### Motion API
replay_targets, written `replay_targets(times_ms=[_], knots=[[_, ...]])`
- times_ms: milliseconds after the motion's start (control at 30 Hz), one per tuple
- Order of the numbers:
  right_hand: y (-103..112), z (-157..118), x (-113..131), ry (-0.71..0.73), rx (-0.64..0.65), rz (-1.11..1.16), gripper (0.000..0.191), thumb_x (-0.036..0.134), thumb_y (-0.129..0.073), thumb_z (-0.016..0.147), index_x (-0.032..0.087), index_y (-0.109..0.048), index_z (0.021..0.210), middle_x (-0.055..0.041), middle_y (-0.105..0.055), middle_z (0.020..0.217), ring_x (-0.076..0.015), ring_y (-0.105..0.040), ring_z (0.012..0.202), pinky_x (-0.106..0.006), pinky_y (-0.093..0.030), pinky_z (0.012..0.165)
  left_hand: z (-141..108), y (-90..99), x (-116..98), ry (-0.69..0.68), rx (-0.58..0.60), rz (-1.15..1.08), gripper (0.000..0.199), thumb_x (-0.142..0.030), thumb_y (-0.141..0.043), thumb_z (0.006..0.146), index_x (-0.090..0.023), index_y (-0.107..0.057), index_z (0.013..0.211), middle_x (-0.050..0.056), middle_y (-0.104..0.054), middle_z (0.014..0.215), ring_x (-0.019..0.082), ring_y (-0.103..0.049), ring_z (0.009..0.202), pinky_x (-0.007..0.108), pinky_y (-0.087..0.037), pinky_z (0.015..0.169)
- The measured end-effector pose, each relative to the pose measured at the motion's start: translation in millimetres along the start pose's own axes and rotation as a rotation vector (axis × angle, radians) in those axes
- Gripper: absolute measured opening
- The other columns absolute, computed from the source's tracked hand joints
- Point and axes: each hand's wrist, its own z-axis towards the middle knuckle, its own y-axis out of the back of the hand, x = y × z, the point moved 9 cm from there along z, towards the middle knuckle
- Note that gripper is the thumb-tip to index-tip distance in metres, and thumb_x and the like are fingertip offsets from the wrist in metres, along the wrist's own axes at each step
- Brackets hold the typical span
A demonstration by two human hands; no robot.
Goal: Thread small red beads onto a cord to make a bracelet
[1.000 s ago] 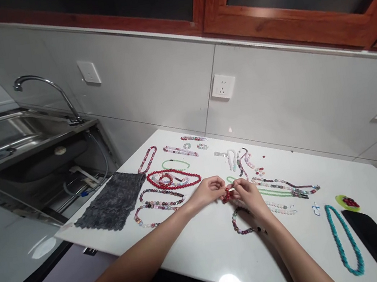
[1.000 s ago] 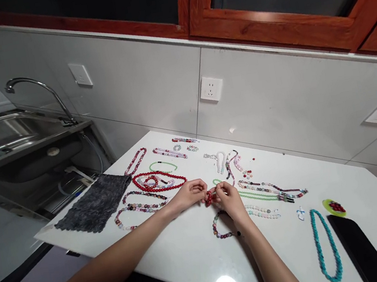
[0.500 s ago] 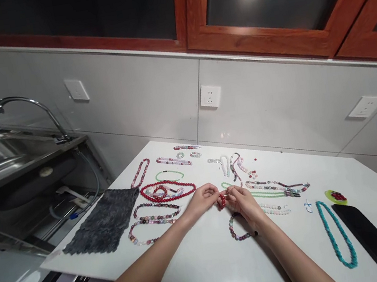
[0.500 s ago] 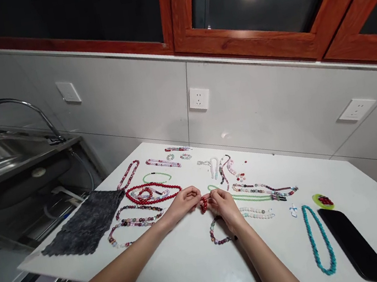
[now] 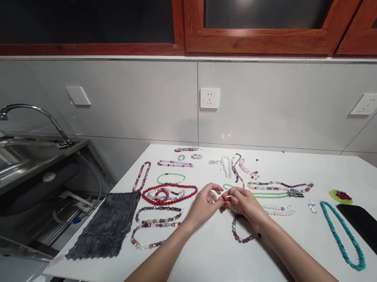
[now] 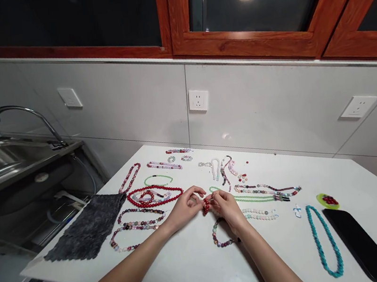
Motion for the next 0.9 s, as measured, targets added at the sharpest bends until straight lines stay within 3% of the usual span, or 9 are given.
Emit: replay_targets(times_ms=[67,233,533,667,900], knots=[[1,0,-1,0.001,-0.004,-0.032,0.030,0.046,-0.065,0.079,0.016,-0.061,0.081,-0.0060,-0.065,0.086,-0.0165,-0.063,0.075,-0.031,-0.049,0.079,-1,3.7,-14,-0.080,-0.020,0.105,0.022,-0.032,-0.062,0.080,-0.022,-0.063,0.100,0.003,-0.065,0.101,0.011,-0.055,0.072,0.022,-0.039,0.060],[2,-2,3,0.032,-0.003,-0.098,0.029,0.046,-0.063,0.080,0.017,-0.058,0.077,-0.0021,-0.062,0.079,-0.0144,-0.059,0.073,-0.027,-0.046,0.073,-2,3.1,-30,-0.198,0.033,0.219,0.013,-0.030,-0.063,0.081,-0.023,-0.070,0.089,0.004,-0.068,0.097,0.017,-0.059,0.093,0.026,-0.043,0.079],[-5,-7,14,0.031,-0.012,-0.205,0.026,0.042,-0.056,0.083,0.016,-0.057,0.079,-0.0010,-0.060,0.071,-0.0133,-0.056,0.062,-0.027,-0.042,0.065,2,8.3,-20,-0.217,-0.015,0.304,0.015,-0.036,-0.062,0.084,-0.023,-0.071,0.082,0.003,-0.068,0.089,0.018,-0.060,0.089,0.028,-0.043,0.078],[-11,-10,26,0.124,0.021,-0.278,0.018,0.034,-0.056,0.081,0.018,-0.053,0.074,-0.0003,-0.060,0.073,-0.0139,-0.058,0.066,-0.026,-0.042,0.065,2,10.6,-26,-0.269,-0.034,0.312,0.011,-0.032,-0.064,0.083,-0.023,-0.069,0.082,0.003,-0.068,0.090,0.018,-0.060,0.090,0.029,-0.044,0.082],[-17,-10,29,0.206,0.098,-0.360,0.018,0.035,-0.054,0.082,0.020,-0.051,0.075,0.0008,-0.059,0.074,-0.0137,-0.056,0.064,-0.027,-0.042,0.065,-2,4.8,-27,-0.266,-0.026,0.250,0.004,-0.022,-0.064,0.078,-0.020,-0.066,0.074,0.004,-0.068,0.088,0.017,-0.062,0.087,0.030,-0.046,0.084]])
